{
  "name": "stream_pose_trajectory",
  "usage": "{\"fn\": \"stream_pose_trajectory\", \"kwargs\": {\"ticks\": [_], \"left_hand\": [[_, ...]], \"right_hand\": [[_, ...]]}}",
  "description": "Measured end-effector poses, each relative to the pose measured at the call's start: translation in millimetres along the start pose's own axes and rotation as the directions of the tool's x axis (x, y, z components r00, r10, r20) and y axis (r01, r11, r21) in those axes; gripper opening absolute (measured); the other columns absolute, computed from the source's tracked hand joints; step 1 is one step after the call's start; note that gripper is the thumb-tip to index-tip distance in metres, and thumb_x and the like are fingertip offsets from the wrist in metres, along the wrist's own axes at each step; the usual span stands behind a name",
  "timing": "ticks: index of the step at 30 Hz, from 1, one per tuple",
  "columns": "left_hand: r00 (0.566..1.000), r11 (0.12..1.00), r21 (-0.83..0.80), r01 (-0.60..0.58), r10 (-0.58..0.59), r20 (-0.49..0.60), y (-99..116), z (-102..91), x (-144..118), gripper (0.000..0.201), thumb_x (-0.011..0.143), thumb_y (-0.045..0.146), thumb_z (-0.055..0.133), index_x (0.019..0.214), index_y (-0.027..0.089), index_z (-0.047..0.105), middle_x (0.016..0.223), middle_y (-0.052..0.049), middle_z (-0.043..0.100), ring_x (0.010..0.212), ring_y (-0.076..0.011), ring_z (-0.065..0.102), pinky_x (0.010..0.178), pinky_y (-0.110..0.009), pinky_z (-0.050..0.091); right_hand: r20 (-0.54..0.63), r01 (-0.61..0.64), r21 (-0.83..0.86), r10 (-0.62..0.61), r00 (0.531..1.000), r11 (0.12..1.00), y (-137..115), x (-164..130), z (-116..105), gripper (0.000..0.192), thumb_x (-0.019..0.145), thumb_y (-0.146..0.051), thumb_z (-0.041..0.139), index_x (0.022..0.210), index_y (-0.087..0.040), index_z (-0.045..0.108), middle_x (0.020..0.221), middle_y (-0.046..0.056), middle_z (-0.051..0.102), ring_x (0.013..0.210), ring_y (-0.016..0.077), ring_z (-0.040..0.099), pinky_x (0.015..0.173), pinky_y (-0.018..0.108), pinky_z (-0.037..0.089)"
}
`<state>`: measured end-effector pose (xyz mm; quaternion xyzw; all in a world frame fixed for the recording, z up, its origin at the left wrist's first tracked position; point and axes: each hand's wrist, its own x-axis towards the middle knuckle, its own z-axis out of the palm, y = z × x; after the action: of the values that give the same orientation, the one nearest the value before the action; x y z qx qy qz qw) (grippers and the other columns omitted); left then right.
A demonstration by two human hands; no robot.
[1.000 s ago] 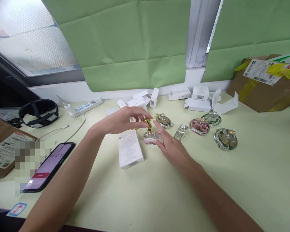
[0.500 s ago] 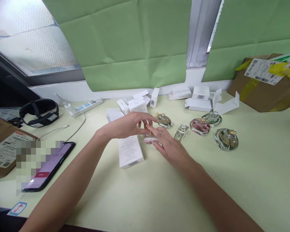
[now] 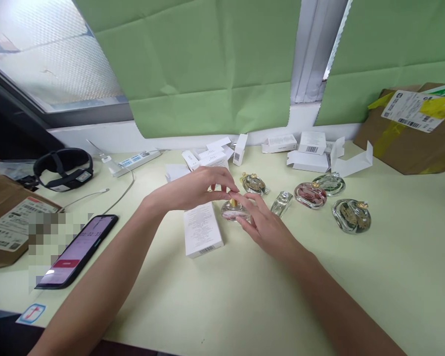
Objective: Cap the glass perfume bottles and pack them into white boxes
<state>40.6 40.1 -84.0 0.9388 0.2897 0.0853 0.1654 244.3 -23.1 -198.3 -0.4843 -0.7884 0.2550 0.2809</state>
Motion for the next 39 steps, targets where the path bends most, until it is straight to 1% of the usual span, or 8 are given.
{"fn": "stream_pose_trajectory", "kwargs": {"ticks": [13, 24, 29, 32, 34, 35, 37, 39], "left_hand": [[1.000, 1.000, 0.013, -0.003, 0.003, 0.029, -1, 3.4, 1, 0.021, 0.097, 0.028, 0.052, 0.098, 0.020, 0.072, 0.104, -0.005, 0.065, 0.091, -0.0165, 0.060, 0.077, -0.028, 0.042], [0.999, 0.999, 0.012, 0.032, -0.032, 0.042, 0, 3.2, 4, 0.018, 0.096, 0.026, 0.054, 0.095, 0.020, 0.070, 0.102, -0.004, 0.065, 0.084, -0.0146, 0.059, 0.076, -0.027, 0.043], [0.998, 1.000, 0.014, 0.023, -0.024, 0.057, -3, -0.7, -1, 0.022, 0.096, 0.030, 0.052, 0.108, 0.021, 0.068, 0.110, -0.004, 0.065, 0.093, -0.0160, 0.060, 0.076, -0.027, 0.043], [0.988, 0.991, 0.029, 0.130, -0.132, 0.078, -13, -9.4, -10, 0.028, 0.095, 0.035, 0.052, 0.115, 0.022, 0.066, 0.116, -0.005, 0.066, 0.096, -0.0171, 0.061, 0.075, -0.027, 0.043], [0.951, 0.961, 0.078, 0.265, -0.273, 0.143, -23, -15.2, -17, 0.029, 0.093, 0.042, 0.054, 0.107, 0.023, 0.069, 0.111, -0.005, 0.069, 0.091, -0.0177, 0.062, 0.071, -0.027, 0.043], [0.917, 0.936, 0.113, 0.334, -0.351, 0.192, -28, -17.1, -20, 0.029, 0.090, 0.045, 0.056, 0.101, 0.023, 0.071, 0.107, -0.005, 0.070, 0.088, -0.0182, 0.063, 0.069, -0.027, 0.043], [0.823, 0.872, 0.173, 0.459, -0.490, 0.286, -39, -18.1, -24, 0.032, 0.082, 0.051, 0.063, 0.092, 0.024, 0.073, 0.098, -0.005, 0.072, 0.081, -0.0189, 0.063, 0.065, -0.028, 0.042], [0.739, 0.822, 0.188, 0.537, -0.566, 0.364, -49, -15.0, -25, 0.036, 0.074, 0.055, 0.069, 0.090, 0.024, 0.074, 0.088, -0.005, 0.074, 0.073, -0.0187, 0.063, 0.063, -0.027, 0.042]], "right_hand": [[-0.014, 0.062, 0.027, -0.061, 0.998, 0.998, 7, 0, 3, 0.048, 0.100, -0.032, 0.043, 0.146, -0.039, 0.034, 0.135, 0.007, 0.046, 0.073, 0.0125, 0.061, 0.069, 0.032, 0.054], [-0.023, 0.105, 0.100, -0.103, 0.994, 0.989, 11, 1, 6, 0.048, 0.100, -0.032, 0.044, 0.146, -0.040, 0.034, 0.134, 0.006, 0.049, 0.076, 0.0131, 0.061, 0.068, 0.031, 0.052], [-0.006, 0.061, 0.057, -0.061, 0.998, 0.997, 10, 0, 3, 0.049, 0.100, -0.037, 0.044, 0.148, -0.043, 0.033, 0.140, 0.005, 0.047, 0.073, 0.0123, 0.061, 0.068, 0.032, 0.052], [-0.060, -0.005, 0.053, 0.008, 0.998, 0.999, 7, 1, 4, 0.060, 0.098, -0.043, 0.047, 0.152, -0.044, 0.022, 0.139, 0.006, 0.050, 0.069, 0.0121, 0.059, 0.069, 0.033, 0.052], [-0.076, -0.079, 0.055, 0.083, 0.994, 0.995, 6, 2, 7, 0.065, 0.097, -0.048, 0.048, 0.155, -0.040, 0.019, 0.131, 0.007, 0.056, 0.069, 0.0142, 0.059, 0.073, 0.036, 0.053], [-0.070, -0.117, 0.050, 0.120, 0.990, 0.992, 6, 2, 8, 0.066, 0.097, -0.051, 0.047, 0.155, -0.037, 0.021, 0.123, 0.007, 0.060, 0.071, 0.0159, 0.059, 0.075, 0.037, 0.053], [-0.052, -0.165, 0.034, 0.167, 0.985, 0.986, 7, 4, 10, 0.063, 0.096, -0.055, 0.044, 0.152, -0.029, 0.032, 0.104, 0.006, 0.065, 0.076, 0.0194, 0.060, 0.077, 0.039, 0.052], [-0.051, -0.167, 0.026, 0.169, 0.984, 0.986, 7, 6, 11, 0.057, 0.097, -0.057, 0.042, 0.142, -0.023, 0.046, 0.094, 0.006, 0.064, 0.076, 0.0205, 0.060, 0.076, 0.038, 0.051]]}}
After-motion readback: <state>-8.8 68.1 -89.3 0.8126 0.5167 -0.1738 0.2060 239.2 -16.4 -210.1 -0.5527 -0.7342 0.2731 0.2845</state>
